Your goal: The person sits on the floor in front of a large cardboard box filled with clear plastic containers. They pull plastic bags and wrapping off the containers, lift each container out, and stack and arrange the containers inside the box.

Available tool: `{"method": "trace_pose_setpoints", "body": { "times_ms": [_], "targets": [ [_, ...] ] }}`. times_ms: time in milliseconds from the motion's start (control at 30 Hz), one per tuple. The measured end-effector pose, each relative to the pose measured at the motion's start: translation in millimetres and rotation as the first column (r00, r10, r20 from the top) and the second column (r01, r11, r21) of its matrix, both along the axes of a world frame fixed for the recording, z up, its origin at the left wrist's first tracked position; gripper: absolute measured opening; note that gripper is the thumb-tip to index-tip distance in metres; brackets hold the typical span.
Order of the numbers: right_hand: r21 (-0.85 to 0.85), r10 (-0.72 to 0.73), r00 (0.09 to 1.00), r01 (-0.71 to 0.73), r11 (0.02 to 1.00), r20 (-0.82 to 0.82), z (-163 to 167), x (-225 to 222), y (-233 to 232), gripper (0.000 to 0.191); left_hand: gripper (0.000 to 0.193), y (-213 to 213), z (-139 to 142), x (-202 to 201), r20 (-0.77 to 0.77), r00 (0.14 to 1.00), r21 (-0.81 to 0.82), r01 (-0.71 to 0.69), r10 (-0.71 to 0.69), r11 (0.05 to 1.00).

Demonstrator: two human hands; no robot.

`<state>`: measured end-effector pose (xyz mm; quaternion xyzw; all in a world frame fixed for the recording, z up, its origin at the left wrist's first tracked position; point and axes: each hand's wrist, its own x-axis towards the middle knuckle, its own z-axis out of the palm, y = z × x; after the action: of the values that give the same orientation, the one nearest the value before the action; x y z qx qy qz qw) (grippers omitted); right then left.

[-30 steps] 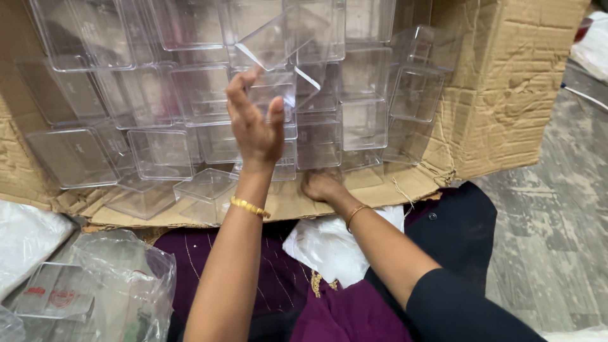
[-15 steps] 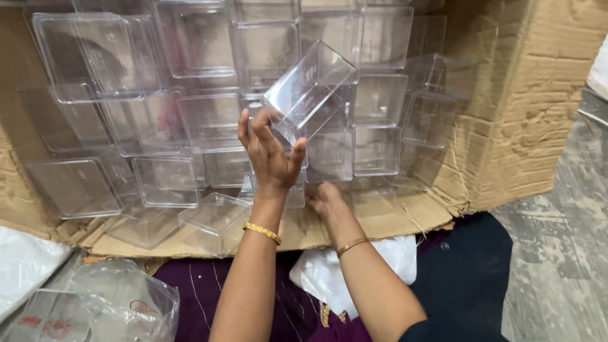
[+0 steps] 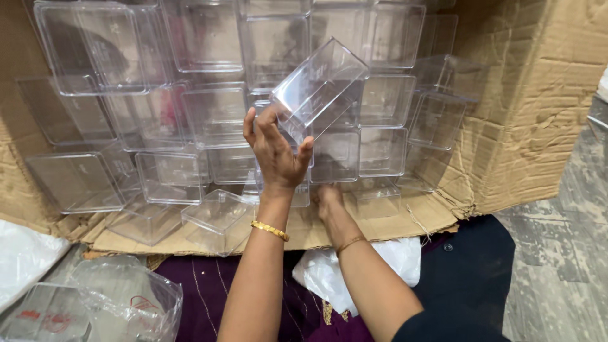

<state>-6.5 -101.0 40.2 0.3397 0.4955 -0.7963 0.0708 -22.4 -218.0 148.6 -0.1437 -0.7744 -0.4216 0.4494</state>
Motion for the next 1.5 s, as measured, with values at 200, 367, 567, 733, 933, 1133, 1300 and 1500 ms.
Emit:
{"method": "trace_pose_setpoints", "body": {
  "times_ms": [200,367,567,733,933,1133,1300,1500],
  "targets": [
    [-0.01,-0.056,0.997,0.056,0.998,-0.058,-18.5,7.0,13.4,0.04,0.077,5.4,0.2,4.1,0.009,1.0,0.002,0.004,-0.004,1.0],
    [-0.083,-0.009,0.995,0.0,0.997,-0.102,-33.9,10.1,24.5,0.029,0.077,7.2,0.3,9.6,0.014,1.0,-0.01,0.002,-0.001,1.0],
    [0.033,-0.001,0.984,0.007,0.999,-0.179,-25.6,17.8,21.8,0.026,0.076,2.6,2.5,12.0,0.043,0.998,0.019,0.037,-0.038,0.999],
    [0.111,-0.051,0.987,0.069,0.991,-0.155,-19.6,18.0,17.5,0.026,0.072,0.7,3.6,12.6,0.039,0.999,0.014,0.033,-0.034,0.999],
    [0.301,0.062,0.988,-0.017,0.953,-0.139,-27.2,22.3,23.0,0.046,0.072,-4.2,4.4,21.2,0.051,0.997,-0.023,0.054,-0.053,0.998],
    [0.266,0.056,0.986,-0.012,0.964,-0.157,-21.3,27.5,17.9,0.061,0.071,-6.3,9.8,19.6,0.066,0.995,-0.017,0.075,-0.074,0.997],
    [0.17,0.041,0.996,-0.026,0.985,-0.083,-12.3,23.0,22.2,0.055,0.068,-3.2,10.2,16.8,0.082,0.994,-0.02,0.08,-0.078,0.997],
    [0.194,0.046,0.989,-0.019,0.981,-0.138,-16.2,22.5,26.0,0.042,0.067,-4.5,11.5,18.5,0.101,0.987,-0.023,0.127,-0.124,0.992]
  ]
}}
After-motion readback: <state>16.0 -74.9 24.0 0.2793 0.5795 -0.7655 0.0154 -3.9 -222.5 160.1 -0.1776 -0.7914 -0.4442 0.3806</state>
